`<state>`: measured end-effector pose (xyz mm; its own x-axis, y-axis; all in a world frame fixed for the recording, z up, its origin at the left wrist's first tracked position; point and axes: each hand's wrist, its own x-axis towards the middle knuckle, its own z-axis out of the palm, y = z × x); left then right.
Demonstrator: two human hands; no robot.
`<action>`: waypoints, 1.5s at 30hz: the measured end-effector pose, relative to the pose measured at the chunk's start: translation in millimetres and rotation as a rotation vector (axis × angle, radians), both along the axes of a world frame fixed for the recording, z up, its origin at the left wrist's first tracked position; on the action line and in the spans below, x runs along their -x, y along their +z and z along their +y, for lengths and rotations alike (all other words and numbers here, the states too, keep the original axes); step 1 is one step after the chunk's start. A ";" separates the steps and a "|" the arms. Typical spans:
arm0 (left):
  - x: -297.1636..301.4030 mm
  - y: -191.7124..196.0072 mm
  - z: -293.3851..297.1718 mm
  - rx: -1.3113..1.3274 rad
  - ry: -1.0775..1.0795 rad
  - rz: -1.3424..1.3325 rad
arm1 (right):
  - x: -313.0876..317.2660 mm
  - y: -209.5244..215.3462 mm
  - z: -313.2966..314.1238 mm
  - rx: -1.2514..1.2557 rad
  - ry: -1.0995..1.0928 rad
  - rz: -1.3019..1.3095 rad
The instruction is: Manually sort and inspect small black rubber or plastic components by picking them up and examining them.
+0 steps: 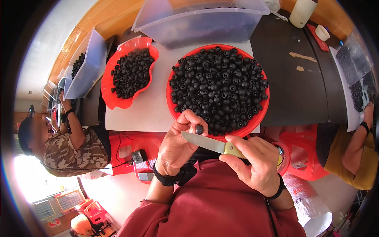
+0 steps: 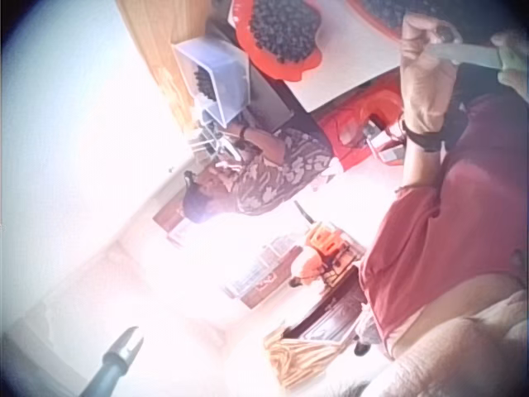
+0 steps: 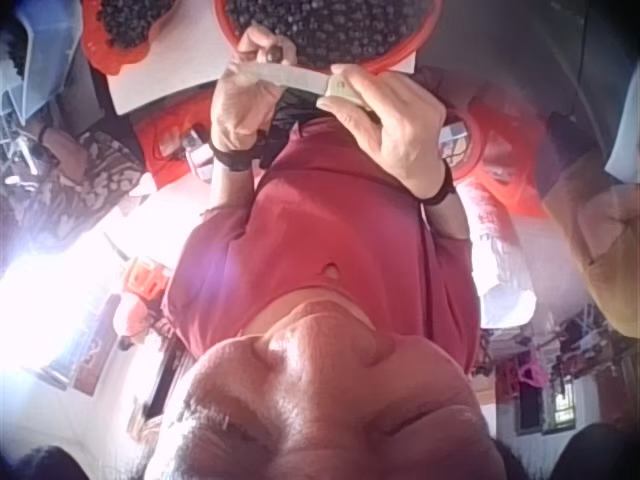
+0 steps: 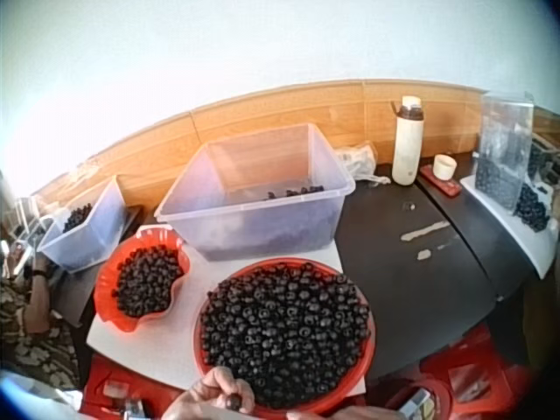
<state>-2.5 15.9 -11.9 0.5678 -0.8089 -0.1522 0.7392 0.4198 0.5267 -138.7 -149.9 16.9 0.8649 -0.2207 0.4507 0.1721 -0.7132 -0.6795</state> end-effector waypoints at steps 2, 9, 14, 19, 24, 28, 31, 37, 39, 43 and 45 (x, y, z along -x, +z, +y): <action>0.8 0.2 -0.6 -0.020 0.007 -0.005 | -1.0 -3.5 0.9 0.002 -0.015 -0.009; 0.2 -0.4 -2.7 0.017 -0.058 0.048 | -1.3 -8.3 0.0 0.043 -0.054 -0.034; 2.0 -1.3 -4.2 0.104 -0.079 0.135 | -1.3 -9.3 -0.8 0.061 -0.076 -0.037; 0.2 -2.5 -3.6 0.111 -0.083 0.081 | -2.0 -8.2 0.8 0.038 -0.088 -0.031; 4.4 7.0 -6.4 -0.005 -0.063 0.020 | -6.2 -6.6 5.3 0.017 -0.104 -0.011; 8.6 7.0 -7.5 -0.035 -0.149 0.000 | -18.5 -11.5 -3.4 -0.054 -0.273 -0.022; 9.0 8.4 -10.5 -0.045 -0.055 0.098 | -13.2 -1.2 -5.4 -0.126 -0.230 -0.014; 4.9 0.7 -9.9 0.092 -0.105 0.136 | 5.1 -0.3 2.0 -0.066 -0.124 -0.003; 3.8 0.6 -9.8 0.097 -0.112 0.127 | 7.8 -0.1 3.3 -0.051 -0.109 0.004; 4.0 -2.2 -8.0 0.078 -0.094 0.104 | 8.1 -0.6 4.6 -0.051 -0.098 0.013; 5.1 0.0 -8.7 0.072 -0.088 0.118 | 8.6 -2.0 4.4 -0.017 -0.108 0.009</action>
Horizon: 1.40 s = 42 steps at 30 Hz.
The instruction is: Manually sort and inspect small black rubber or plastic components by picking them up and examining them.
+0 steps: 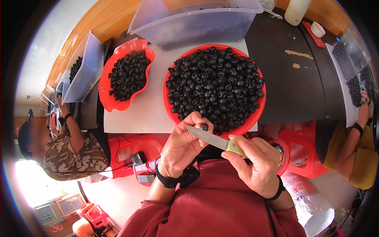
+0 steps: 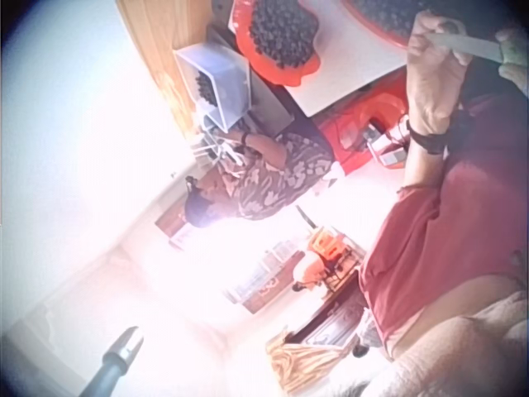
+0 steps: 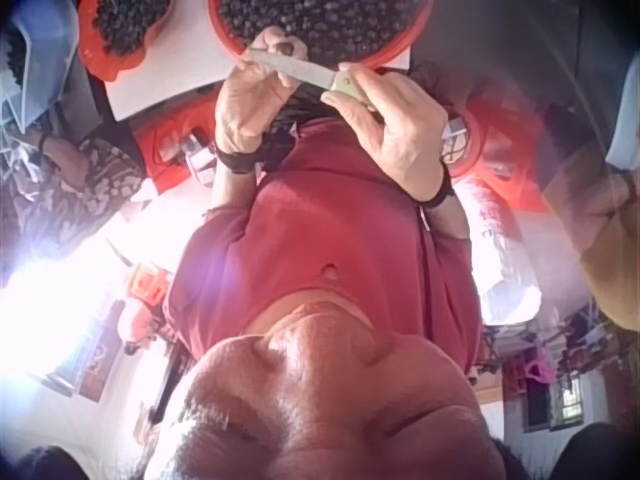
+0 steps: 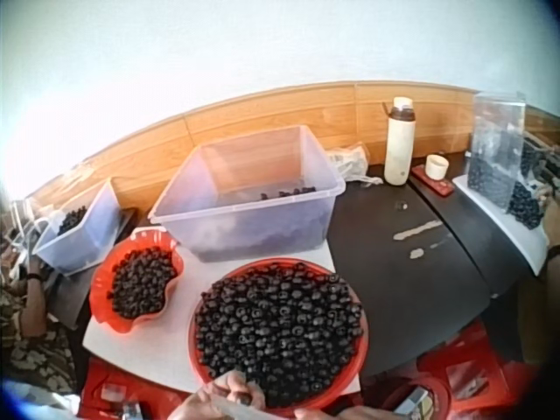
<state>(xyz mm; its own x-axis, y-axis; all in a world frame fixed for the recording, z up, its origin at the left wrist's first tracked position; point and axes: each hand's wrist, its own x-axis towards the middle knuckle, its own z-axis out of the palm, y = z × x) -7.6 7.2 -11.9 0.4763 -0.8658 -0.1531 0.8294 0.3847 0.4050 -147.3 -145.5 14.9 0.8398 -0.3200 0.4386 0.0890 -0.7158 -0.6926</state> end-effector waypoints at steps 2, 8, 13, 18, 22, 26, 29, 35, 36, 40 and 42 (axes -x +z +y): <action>0.9 1.9 -1.0 -0.008 0.009 0.014 | 0.4 -1.4 -0.5 0.019 -0.018 -0.014; 1.6 3.4 -2.6 -0.020 0.004 0.010 | 2.2 -1.9 -2.2 0.015 -0.038 0.004; 1.2 1.3 -3.0 0.027 0.005 0.012 | 1.4 -1.3 -0.9 -0.020 -0.028 -0.004; 2.1 1.0 -4.2 0.024 0.021 0.006 | 1.9 0.7 -0.9 -0.006 -0.037 0.026; 4.4 2.8 -3.4 -0.078 0.049 0.024 | -2.9 -1.6 -2.4 0.003 -0.067 0.038; 4.2 3.7 -1.5 -0.053 0.000 -0.017 | -8.4 -3.2 -8.3 -0.052 -0.113 0.032; 3.8 5.0 -1.9 -0.082 0.057 0.000 | -4.4 2.2 -6.4 -0.170 -0.097 0.042; -0.1 0.2 -2.5 0.019 0.018 0.003 | 1.5 1.6 -2.6 -0.104 -0.011 0.011; -0.1 0.0 -2.4 0.031 0.017 0.000 | 1.9 1.4 -2.5 -0.105 -0.011 0.012; -0.2 1.9 -2.7 0.014 0.023 0.004 | 2.1 1.2 -3.0 -0.070 -0.019 0.029; -0.1 1.5 -2.9 0.014 0.023 -0.004 | 1.2 0.3 -2.7 -0.056 -0.024 0.023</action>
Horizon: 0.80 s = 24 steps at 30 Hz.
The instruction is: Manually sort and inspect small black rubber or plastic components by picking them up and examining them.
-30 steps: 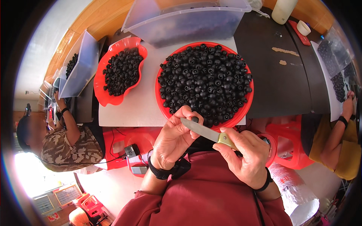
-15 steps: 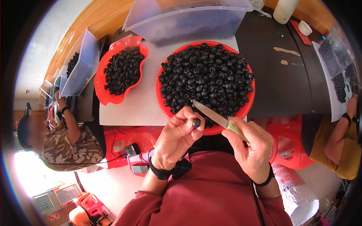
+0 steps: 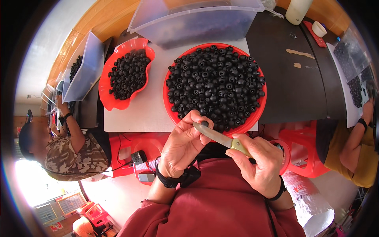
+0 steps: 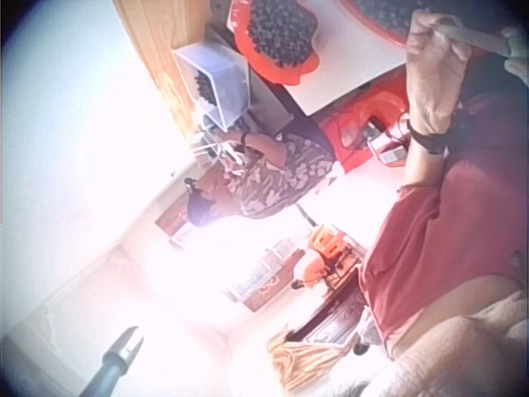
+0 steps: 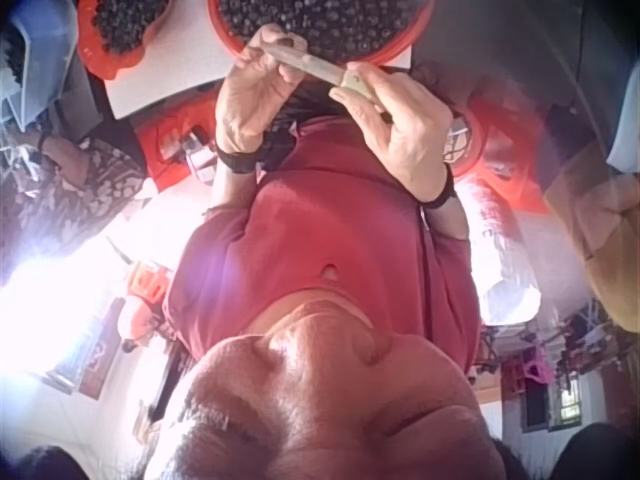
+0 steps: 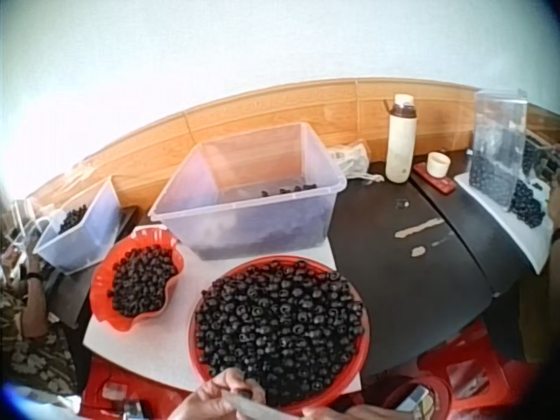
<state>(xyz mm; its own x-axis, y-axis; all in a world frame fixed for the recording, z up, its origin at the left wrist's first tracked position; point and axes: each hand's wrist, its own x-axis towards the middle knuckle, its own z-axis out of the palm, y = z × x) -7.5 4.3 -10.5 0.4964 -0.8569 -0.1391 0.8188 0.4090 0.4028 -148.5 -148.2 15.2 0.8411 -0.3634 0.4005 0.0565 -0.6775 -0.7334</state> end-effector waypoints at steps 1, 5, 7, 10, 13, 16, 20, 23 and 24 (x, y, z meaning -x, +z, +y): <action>0.8 1.6 -1.3 0.001 -0.003 0.001 | -1.4 -1.3 0.3 -0.002 -0.002 -0.015; 6.3 6.3 -2.7 -0.112 0.026 0.004 | -10.8 -9.8 -3.9 0.029 -0.097 -0.004; 6.1 6.7 1.0 -0.103 0.052 0.027 | -10.9 -9.1 -4.7 0.004 -0.100 -0.023; 2.9 6.4 0.3 -0.122 0.069 0.026 | -5.0 -5.4 -1.7 -0.070 -0.014 -0.039; 1.2 2.6 -0.8 -0.042 0.024 0.013 | 0.4 -2.5 0.1 -0.061 0.004 -0.007; 1.8 2.8 -2.0 -0.049 0.029 0.025 | 1.8 -3.6 -0.2 -0.025 -0.005 -0.007; 1.1 3.7 -1.5 -0.033 0.030 0.026 | 0.6 -6.7 1.1 -0.001 -0.017 -0.032; -0.5 1.2 -0.5 -0.023 0.031 0.040 | -2.3 -10.1 1.3 0.038 -0.012 -0.018; -1.1 0.5 -0.2 -0.022 0.036 0.057 | -4.4 -11.3 2.1 0.040 -0.013 -0.021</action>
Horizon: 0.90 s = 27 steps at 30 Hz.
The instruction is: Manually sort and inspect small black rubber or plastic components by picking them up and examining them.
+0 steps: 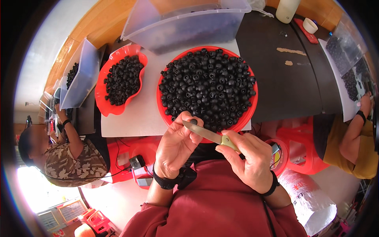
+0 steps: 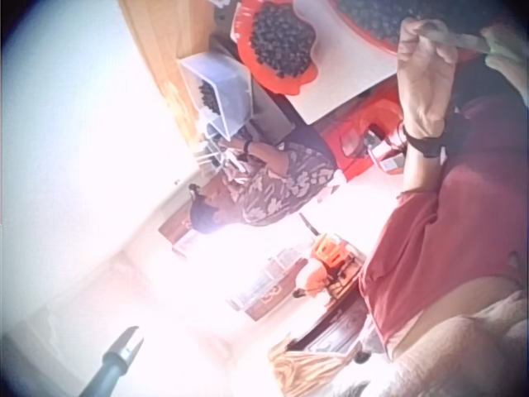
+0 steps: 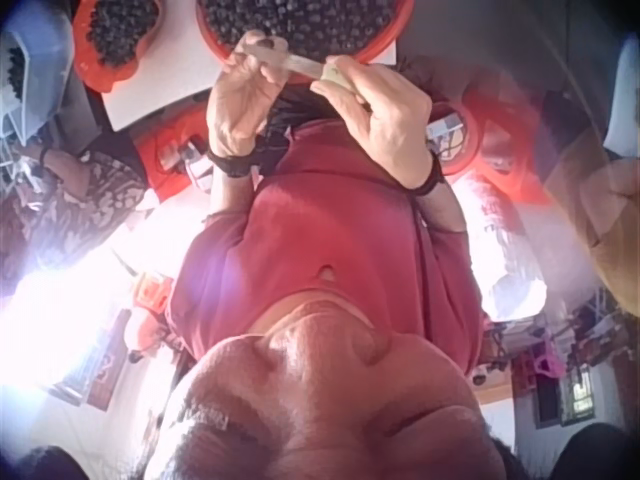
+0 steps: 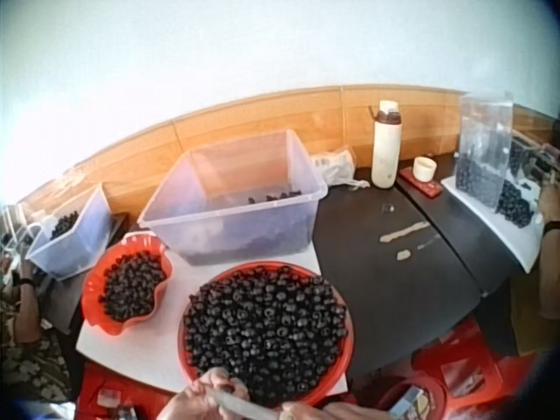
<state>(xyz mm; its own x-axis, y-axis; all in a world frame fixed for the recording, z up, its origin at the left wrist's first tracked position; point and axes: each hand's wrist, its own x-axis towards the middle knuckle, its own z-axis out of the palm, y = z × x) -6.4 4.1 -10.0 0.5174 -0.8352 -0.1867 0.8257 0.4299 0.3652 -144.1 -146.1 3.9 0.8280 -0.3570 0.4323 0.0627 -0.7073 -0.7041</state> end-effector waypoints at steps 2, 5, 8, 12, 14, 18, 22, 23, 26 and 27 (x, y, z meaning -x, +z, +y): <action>-1.0 -0.1 -0.2 0.013 0.011 0.027 | -5.5 -2.7 3.1 -0.019 -0.030 -0.052; -1.0 -0.2 -0.5 0.026 0.028 0.056 | -10.0 -5.4 5.8 -0.012 -0.036 -0.070; -2.6 -1.0 -0.4 0.024 0.040 0.064 | -14.2 -5.0 7.4 0.020 -0.052 -0.076; -3.1 3.6 -1.0 0.010 0.018 0.008 | -19.0 0.7 10.0 0.146 -0.159 -0.029; 1.2 3.1 -5.4 0.005 0.020 0.005 | -25.2 -3.4 2.7 0.119 -0.223 -0.044; 0.2 1.2 -1.0 0.037 0.020 -0.020 | -15.8 1.3 6.8 -0.062 -0.178 -0.071; 3.3 1.4 2.9 0.030 0.031 -0.039 | -1.0 13.2 19.9 -0.205 -0.084 -0.048; 4.1 0.2 3.0 0.038 0.037 -0.038 | 1.3 14.1 23.1 -0.207 -0.081 -0.062; 2.5 -5.3 4.6 0.064 0.031 -0.059 | 7.1 8.6 29.3 -0.174 -0.061 -0.055; 2.0 -5.3 5.1 0.074 0.019 -0.076 | 8.7 7.0 32.1 -0.166 -0.060 -0.062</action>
